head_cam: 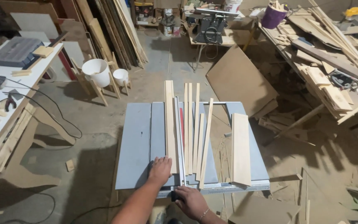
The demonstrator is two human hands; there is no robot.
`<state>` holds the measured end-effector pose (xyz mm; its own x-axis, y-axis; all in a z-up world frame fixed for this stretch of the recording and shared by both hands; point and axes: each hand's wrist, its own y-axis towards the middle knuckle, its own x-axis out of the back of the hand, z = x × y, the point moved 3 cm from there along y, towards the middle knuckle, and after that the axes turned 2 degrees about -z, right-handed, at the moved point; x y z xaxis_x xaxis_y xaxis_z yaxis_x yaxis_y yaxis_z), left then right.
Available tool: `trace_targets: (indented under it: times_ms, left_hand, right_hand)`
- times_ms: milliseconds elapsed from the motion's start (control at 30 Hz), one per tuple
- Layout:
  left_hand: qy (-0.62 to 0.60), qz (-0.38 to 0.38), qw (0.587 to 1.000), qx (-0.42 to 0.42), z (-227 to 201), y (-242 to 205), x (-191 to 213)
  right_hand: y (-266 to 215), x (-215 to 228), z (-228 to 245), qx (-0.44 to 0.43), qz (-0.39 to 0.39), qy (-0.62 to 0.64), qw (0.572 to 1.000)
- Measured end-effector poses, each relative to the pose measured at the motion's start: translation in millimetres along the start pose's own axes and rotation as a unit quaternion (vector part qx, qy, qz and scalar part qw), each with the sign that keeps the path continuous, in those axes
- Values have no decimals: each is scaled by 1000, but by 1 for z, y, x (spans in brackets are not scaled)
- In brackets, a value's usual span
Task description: Organizing and aligning thin wooden strips on a table saw surface.
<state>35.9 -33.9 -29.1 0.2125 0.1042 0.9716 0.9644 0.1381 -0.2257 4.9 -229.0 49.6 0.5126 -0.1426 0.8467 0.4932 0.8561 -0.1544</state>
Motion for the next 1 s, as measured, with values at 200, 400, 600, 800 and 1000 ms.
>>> trace_targets:
  times_ms: [200,400,600,800,1000]
  left_hand:
    - [15,-2,1000,0,4,10,1]
    - [22,-18,1000,2,9,26,-14]
    - [-6,29,1000,-8,12,24,2]
    - [-19,51,998,-12,16,21,20]
    - [-25,39,999,-17,21,27,21]
  right_hand:
    - [-2,-4,3,9,-10,-13,1000]
    - [8,-38,-29,47,-38,-12,998]
    - [31,-43,-50,-94,258,-27,961]
    - [32,-21,-21,-191,257,-4,947]
    - [27,-59,-69,-76,182,38,980]
